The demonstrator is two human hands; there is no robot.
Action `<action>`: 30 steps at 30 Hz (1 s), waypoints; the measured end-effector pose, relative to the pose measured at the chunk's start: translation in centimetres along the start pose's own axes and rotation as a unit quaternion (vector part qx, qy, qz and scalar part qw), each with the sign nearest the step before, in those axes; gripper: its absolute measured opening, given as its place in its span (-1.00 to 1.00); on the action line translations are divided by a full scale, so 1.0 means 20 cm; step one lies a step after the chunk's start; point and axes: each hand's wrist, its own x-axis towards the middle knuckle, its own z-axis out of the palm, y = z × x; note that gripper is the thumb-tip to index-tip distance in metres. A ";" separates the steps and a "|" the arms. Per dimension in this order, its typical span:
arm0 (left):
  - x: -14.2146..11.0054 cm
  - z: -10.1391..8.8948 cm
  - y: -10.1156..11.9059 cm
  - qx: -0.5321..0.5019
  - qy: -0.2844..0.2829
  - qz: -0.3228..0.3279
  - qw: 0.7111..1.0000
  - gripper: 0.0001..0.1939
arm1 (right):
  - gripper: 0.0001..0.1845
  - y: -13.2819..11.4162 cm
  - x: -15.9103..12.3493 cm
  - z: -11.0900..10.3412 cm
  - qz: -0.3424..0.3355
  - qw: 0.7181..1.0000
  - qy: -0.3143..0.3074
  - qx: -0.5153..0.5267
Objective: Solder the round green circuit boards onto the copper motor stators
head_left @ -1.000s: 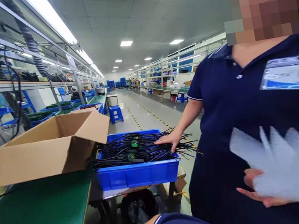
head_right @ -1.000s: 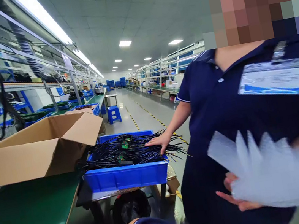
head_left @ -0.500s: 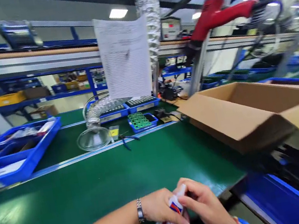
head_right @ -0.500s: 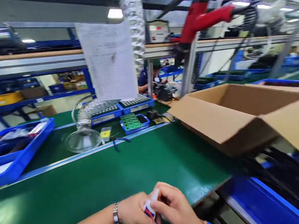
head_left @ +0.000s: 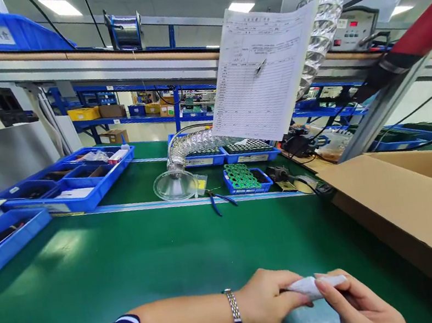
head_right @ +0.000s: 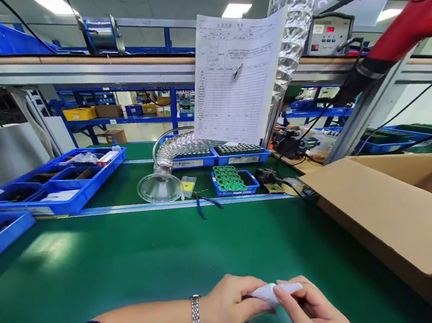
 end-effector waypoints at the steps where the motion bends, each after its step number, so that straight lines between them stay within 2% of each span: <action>1: 0.01 -0.01 0.00 -0.067 -0.025 -0.044 0.997 -0.72 | -0.73 0.01 0.01 0.00 0.005 1.000 -0.008 0.005; 3: 0.01 -0.01 0.01 -0.109 -0.030 -0.097 0.989 -0.53 | -0.72 0.03 0.03 0.01 0.012 1.000 -0.010 0.011; 6: 0.00 -0.02 0.01 0.034 0.071 -0.079 0.994 -0.30 | -0.69 0.06 0.06 0.05 0.024 0.999 0.019 0.022; 8: 0.00 -0.04 0.02 0.109 0.131 -0.042 0.985 -0.31 | -0.69 0.06 0.08 0.07 0.040 0.998 0.020 0.050; 10: 0.01 -0.06 0.02 0.121 0.150 -0.001 0.981 -0.46 | -0.70 0.05 0.11 0.08 0.052 0.994 0.004 0.093; 12: 0.03 -0.09 0.01 0.075 0.126 0.009 0.989 -0.67 | -0.71 0.03 0.14 0.09 0.055 0.990 -0.013 0.129; 13: 0.04 -0.10 0.01 0.031 0.098 -0.010 0.995 -0.73 | -0.72 0.03 0.15 0.09 0.057 0.988 -0.022 0.139; 15: 0.06 -0.12 0.00 -0.088 0.034 -0.080 0.992 -0.70 | -0.74 0.04 0.18 0.09 0.060 0.988 -0.032 0.137; 17: 0.07 -0.13 -0.02 -0.170 0.005 -0.128 0.977 -0.59 | -0.71 0.06 0.20 0.11 0.061 0.992 -0.021 0.113; 19: 0.07 -0.12 -0.03 -0.150 0.035 -0.116 0.981 -0.47 | -0.65 0.09 0.21 0.13 0.061 0.994 0.007 0.093; 21: 0.07 -0.12 -0.04 -0.066 0.087 -0.080 0.991 -0.37 | -0.60 0.11 0.23 0.15 0.064 0.993 0.022 0.096; 22: 0.07 -0.12 -0.04 -0.036 0.106 -0.064 0.992 -0.37 | -0.60 0.12 0.23 0.16 0.065 0.992 0.025 0.107; 24: 0.08 -0.13 -0.05 -0.026 0.121 -0.052 0.991 -0.51 | -0.60 0.12 0.25 0.17 0.068 0.988 0.019 0.137; 27: 0.10 -0.14 -0.05 -0.088 0.100 -0.066 0.989 -0.76 | -0.64 0.11 0.26 0.16 0.069 0.983 0.004 0.171; 30: 0.12 -0.16 -0.05 -0.184 0.033 -0.125 0.974 -0.66 | -0.69 0.11 0.27 0.14 0.066 0.984 -0.014 0.165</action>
